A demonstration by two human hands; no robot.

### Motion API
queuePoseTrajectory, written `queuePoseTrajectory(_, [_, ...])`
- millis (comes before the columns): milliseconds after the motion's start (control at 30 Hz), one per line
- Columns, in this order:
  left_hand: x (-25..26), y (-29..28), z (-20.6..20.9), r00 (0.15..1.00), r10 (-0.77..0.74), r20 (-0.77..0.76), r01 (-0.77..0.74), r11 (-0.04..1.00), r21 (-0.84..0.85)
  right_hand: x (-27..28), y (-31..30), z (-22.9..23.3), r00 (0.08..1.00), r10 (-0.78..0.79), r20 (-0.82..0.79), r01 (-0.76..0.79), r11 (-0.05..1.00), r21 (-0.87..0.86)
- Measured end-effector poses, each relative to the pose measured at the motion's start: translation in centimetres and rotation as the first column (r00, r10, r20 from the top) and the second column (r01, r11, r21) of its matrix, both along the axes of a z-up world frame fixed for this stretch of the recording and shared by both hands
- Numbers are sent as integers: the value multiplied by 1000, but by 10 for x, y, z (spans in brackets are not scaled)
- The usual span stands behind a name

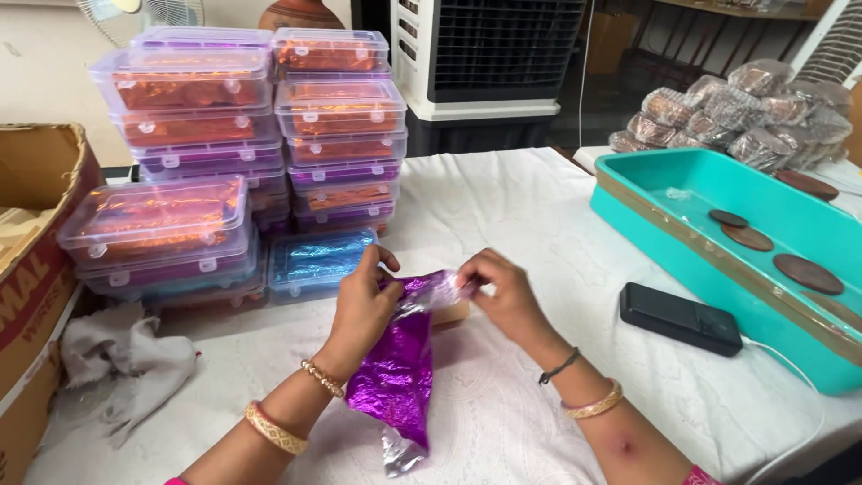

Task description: Packing orange cylinders into plastic containers and cleaning small blocks.

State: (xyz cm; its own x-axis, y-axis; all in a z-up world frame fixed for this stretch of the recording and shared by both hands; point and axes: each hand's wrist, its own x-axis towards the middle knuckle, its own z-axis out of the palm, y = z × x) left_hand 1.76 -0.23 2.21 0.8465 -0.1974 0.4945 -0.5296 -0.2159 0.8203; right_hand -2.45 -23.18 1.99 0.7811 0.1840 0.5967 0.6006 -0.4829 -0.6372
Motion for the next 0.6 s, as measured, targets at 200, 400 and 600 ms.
queuePoseTrajectory(200, [14, 4, -8, 994, -75, -80, 66, 992, -103, 13, -22, -7, 994, -107, -27, 110, 974, 196])
queuePoseTrajectory(400, [30, 13, -20, 977, -64, -205, 30, 986, -164, 20, -15, -26, 988, 77, -134, -85, 995, -55])
queuePoseTrajectory(600, [33, 12, -35, 985, 9, -171, -26, 995, -97, 44, -44, -88, 981, -116, -153, 23, 861, -508])
